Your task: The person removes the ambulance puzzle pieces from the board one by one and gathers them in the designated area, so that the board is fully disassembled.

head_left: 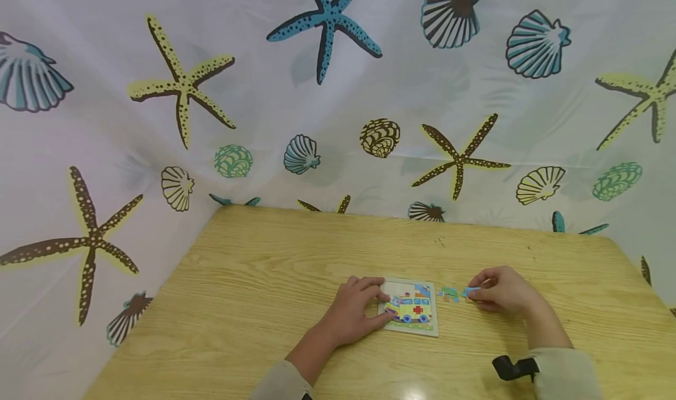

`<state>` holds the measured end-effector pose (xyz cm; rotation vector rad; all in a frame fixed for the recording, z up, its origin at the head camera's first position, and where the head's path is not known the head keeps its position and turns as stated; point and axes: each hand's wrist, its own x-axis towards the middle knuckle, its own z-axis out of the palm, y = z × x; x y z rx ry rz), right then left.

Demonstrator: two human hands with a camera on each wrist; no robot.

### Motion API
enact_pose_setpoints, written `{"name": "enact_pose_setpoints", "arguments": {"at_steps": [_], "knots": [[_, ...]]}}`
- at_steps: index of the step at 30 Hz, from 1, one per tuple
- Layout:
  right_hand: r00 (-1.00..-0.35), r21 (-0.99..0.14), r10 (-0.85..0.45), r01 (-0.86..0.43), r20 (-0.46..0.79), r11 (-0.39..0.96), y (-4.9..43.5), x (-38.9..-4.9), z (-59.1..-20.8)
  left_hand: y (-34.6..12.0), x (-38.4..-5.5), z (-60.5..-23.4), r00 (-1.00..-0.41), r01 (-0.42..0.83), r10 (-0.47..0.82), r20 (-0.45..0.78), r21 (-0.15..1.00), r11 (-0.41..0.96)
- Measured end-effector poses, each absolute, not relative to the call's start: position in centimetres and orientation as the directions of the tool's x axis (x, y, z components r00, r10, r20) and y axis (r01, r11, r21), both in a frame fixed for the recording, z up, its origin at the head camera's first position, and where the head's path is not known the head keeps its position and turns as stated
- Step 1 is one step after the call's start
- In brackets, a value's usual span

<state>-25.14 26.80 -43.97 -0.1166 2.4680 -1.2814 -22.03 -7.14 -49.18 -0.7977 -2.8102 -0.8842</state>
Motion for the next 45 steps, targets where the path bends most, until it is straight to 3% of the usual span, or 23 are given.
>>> {"name": "enact_pose_setpoints", "arguments": {"at_steps": [6, 11, 21, 31, 45], "knots": [[-0.961, -0.691, -0.145, 0.062, -0.237, 0.72, 25.7, -24.9, -43.4, -7.2, -22.1, -49.1, -0.858, 0.51, 0.458, 0.234, 0.504, 0.697], [-0.952, -0.735, -0.179, 0.066, -0.25, 0.675, 25.3, -25.0, -43.4, -7.1, -22.0, -49.0, -0.858, 0.508, 0.461, 0.227, 0.51, 0.694], [-0.896, -0.86, -0.38, 0.004, -0.23, 0.51, 21.6, -25.2, -43.6, -7.3, -21.9, -49.1, -0.853, 0.518, 0.462, 0.244, 0.51, 0.687], [-0.859, -0.9, -0.421, 0.098, -0.292, 0.424, 19.1, -24.8, -44.3, -7.2, -22.0, -49.1, -0.857, 0.511, 0.454, 0.243, 0.505, 0.695], [-0.868, -0.9, -0.424, 0.055, -0.258, 0.433, 18.7, -24.8, -45.1, -7.0, -21.9, -48.9, -0.858, 0.511, 0.452, 0.245, 0.507, 0.694]]}}
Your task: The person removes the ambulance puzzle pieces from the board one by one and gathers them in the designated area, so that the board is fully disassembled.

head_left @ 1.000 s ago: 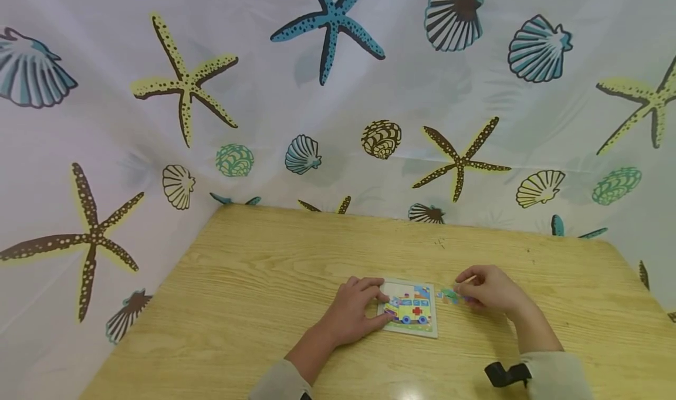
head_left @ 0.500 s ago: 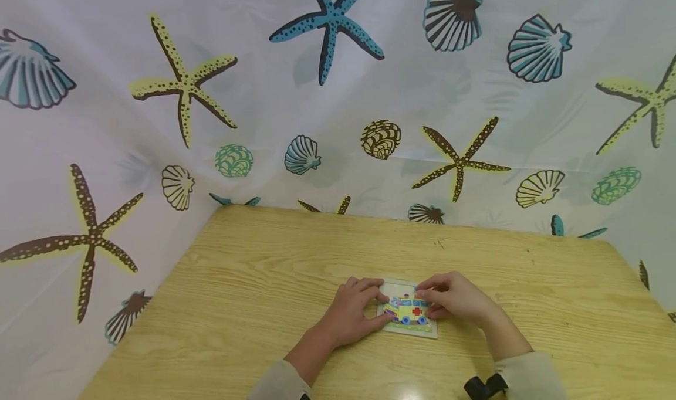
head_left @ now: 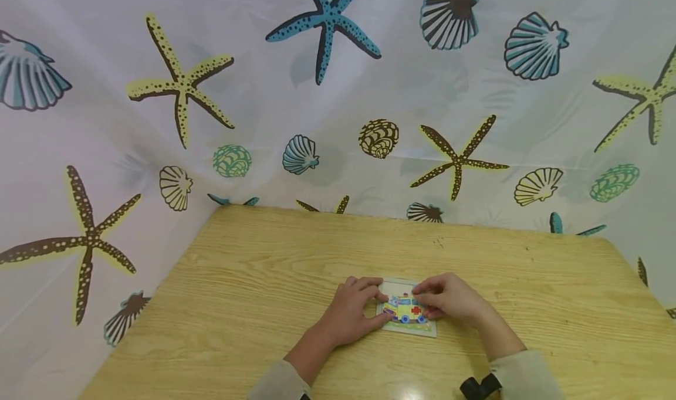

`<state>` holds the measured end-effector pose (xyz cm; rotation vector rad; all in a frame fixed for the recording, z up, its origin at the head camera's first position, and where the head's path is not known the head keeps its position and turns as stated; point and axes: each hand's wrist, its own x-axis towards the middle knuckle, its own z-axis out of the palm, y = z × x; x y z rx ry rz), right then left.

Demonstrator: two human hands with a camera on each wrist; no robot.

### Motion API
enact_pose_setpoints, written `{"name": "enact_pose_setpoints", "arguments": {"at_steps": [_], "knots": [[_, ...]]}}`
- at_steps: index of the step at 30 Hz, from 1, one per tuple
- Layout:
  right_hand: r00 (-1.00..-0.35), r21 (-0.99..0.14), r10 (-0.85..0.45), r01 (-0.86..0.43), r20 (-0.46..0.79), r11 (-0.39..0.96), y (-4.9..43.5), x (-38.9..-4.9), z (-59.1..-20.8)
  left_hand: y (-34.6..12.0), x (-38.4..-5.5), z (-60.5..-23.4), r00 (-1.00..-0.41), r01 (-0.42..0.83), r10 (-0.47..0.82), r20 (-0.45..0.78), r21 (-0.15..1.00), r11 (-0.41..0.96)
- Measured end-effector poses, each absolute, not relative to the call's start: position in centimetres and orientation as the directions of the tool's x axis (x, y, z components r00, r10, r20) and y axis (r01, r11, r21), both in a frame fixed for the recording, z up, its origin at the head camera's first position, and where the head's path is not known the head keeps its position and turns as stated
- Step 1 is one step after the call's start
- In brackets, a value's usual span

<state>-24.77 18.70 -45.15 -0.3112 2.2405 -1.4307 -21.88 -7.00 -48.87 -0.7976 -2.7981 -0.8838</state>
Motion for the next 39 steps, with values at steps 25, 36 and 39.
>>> {"name": "enact_pose_setpoints", "arguments": {"at_steps": [25, 36, 39], "knots": [[-0.951, -0.779, -0.274, -0.061, -0.145, 0.624, 16.5, -24.0, -44.9, -6.7, -22.2, -48.6, -0.866, 0.441, 0.471, 0.168, 0.699, 0.562], [-0.958, -0.705, -0.22, -0.025, -0.186, 0.709, 16.4, -24.0, -44.4, -6.7, -22.4, -48.6, -0.871, 0.424, 0.462, 0.165, 0.73, 0.537], [-0.966, -0.688, -0.206, -0.041, -0.159, 0.725, 16.7, -24.1, -44.4, -6.7, -22.3, -48.7, -0.87, 0.428, 0.463, 0.172, 0.729, 0.534]]}}
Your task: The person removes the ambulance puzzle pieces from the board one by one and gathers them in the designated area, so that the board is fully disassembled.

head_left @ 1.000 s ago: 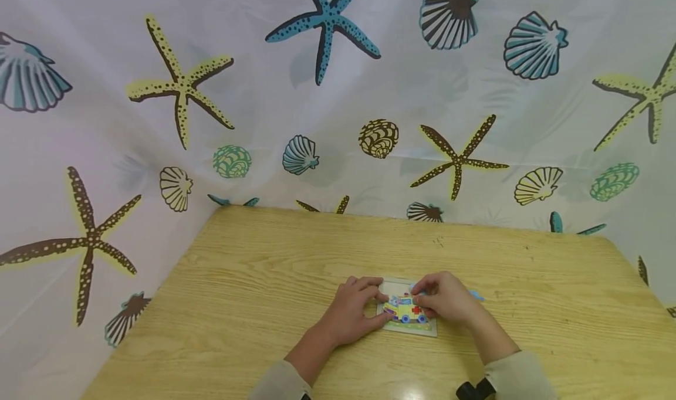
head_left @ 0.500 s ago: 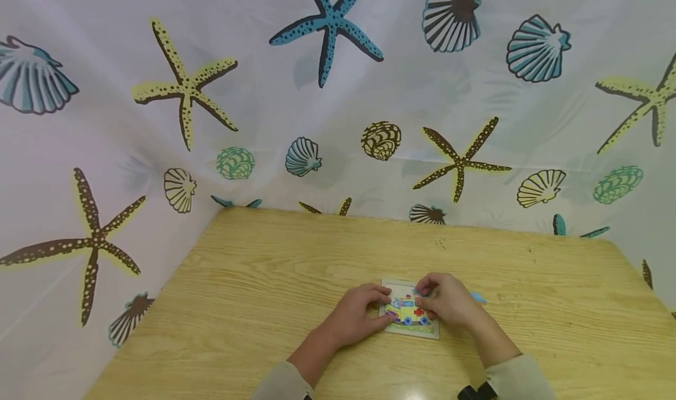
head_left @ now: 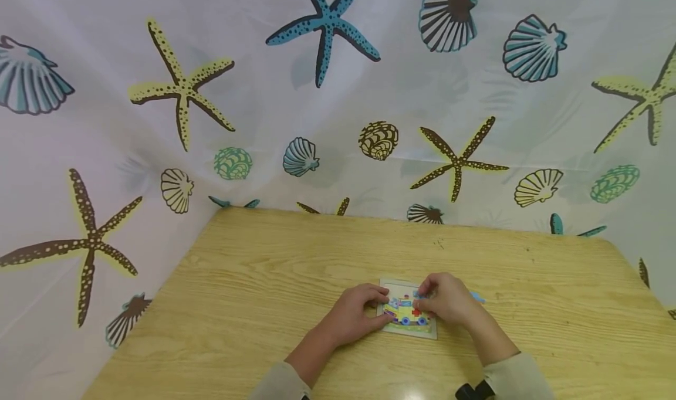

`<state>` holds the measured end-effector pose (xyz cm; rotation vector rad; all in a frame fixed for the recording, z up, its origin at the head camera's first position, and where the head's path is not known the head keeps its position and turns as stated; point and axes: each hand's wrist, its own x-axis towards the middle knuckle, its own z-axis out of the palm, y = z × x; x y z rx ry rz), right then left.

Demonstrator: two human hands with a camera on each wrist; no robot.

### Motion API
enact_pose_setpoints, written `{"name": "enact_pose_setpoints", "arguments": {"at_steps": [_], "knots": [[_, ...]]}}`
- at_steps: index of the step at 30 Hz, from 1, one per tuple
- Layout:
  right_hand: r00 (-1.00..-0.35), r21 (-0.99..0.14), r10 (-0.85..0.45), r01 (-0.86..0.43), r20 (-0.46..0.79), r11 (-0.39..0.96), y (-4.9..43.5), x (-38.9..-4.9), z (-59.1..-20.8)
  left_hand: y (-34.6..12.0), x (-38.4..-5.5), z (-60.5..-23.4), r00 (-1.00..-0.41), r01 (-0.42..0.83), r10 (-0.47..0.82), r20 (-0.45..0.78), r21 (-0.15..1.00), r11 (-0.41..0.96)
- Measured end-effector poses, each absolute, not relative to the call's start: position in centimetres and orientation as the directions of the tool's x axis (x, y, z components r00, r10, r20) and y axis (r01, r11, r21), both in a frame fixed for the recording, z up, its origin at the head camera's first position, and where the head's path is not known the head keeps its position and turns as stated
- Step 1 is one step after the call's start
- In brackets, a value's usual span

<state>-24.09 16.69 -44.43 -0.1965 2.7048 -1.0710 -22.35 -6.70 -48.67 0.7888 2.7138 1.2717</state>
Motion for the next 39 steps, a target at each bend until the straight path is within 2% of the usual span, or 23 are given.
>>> {"name": "enact_pose_setpoints", "arguments": {"at_steps": [4, 13, 17, 24, 30, 39], "knots": [[-0.971, -0.684, -0.205, -0.065, -0.125, 0.727, 17.1, -24.2, -44.3, -6.7, -22.3, -48.7, -0.869, 0.429, 0.463, 0.173, 0.728, 0.535], [-0.958, -0.643, -0.246, -0.097, -0.145, 0.76, 17.5, -23.8, -43.5, -6.6, -22.6, -48.9, -0.876, 0.416, 0.457, 0.153, 0.718, 0.558], [-0.955, -0.724, -0.248, -0.053, -0.166, 0.688, 18.1, -23.9, -43.1, -6.5, -22.6, -48.9, -0.874, 0.418, 0.459, 0.156, 0.723, 0.55], [-0.922, -0.875, -0.335, 0.005, -0.191, 0.485, 20.1, -24.6, -42.8, -6.5, -22.5, -48.8, -0.865, 0.44, 0.469, 0.181, 0.724, 0.532], [-0.911, -0.894, -0.353, 0.035, -0.212, 0.447, 22.2, -24.8, -42.4, -6.6, -22.4, -48.9, -0.869, 0.436, 0.462, 0.18, 0.72, 0.54], [-0.919, -0.897, -0.3, 0.109, -0.256, 0.429, 25.6, -25.0, -42.2, -6.5, -22.3, -48.8, -0.874, 0.42, 0.46, 0.159, 0.722, 0.549]]}}
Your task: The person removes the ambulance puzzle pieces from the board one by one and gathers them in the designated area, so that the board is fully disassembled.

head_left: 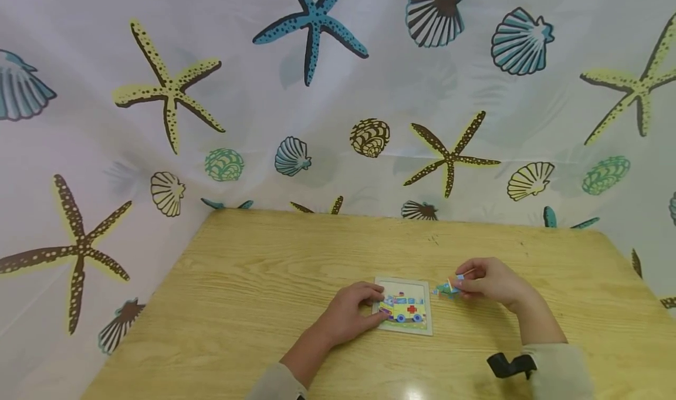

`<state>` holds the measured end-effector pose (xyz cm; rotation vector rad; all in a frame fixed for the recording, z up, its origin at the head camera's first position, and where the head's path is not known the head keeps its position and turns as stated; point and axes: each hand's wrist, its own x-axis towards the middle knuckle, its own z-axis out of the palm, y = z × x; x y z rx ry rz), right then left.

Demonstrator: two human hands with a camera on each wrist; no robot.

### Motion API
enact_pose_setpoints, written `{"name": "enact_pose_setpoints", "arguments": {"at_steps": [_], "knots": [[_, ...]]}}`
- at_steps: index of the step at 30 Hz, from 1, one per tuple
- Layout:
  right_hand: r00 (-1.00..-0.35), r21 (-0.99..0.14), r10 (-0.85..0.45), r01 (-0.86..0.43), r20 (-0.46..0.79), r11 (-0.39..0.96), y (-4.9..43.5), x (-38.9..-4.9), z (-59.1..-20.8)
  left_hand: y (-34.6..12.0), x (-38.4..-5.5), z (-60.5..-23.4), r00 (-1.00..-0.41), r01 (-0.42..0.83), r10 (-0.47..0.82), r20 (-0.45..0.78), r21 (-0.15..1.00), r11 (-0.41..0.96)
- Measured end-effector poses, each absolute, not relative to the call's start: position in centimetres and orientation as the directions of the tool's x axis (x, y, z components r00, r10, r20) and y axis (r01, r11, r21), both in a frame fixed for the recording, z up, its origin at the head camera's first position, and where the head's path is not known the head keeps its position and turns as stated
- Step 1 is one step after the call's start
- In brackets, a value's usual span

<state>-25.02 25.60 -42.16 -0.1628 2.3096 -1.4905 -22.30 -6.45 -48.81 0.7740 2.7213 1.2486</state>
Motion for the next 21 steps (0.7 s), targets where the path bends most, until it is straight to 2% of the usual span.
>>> {"name": "enact_pose_setpoints", "arguments": {"at_steps": [14, 21], "knots": [[-0.929, -0.867, -0.203, 0.188, -0.31, 0.462, 30.1, -25.2, -42.9, -6.5, -22.3, -49.1, -0.876, 0.418, 0.456, 0.159, 0.723, 0.55], [-0.92, -0.818, -0.145, 0.241, -0.363, 0.523, 31.5, -24.8, -42.7, -6.5, -22.4, -49.2, -0.869, 0.435, 0.462, 0.176, 0.718, 0.544]]}}
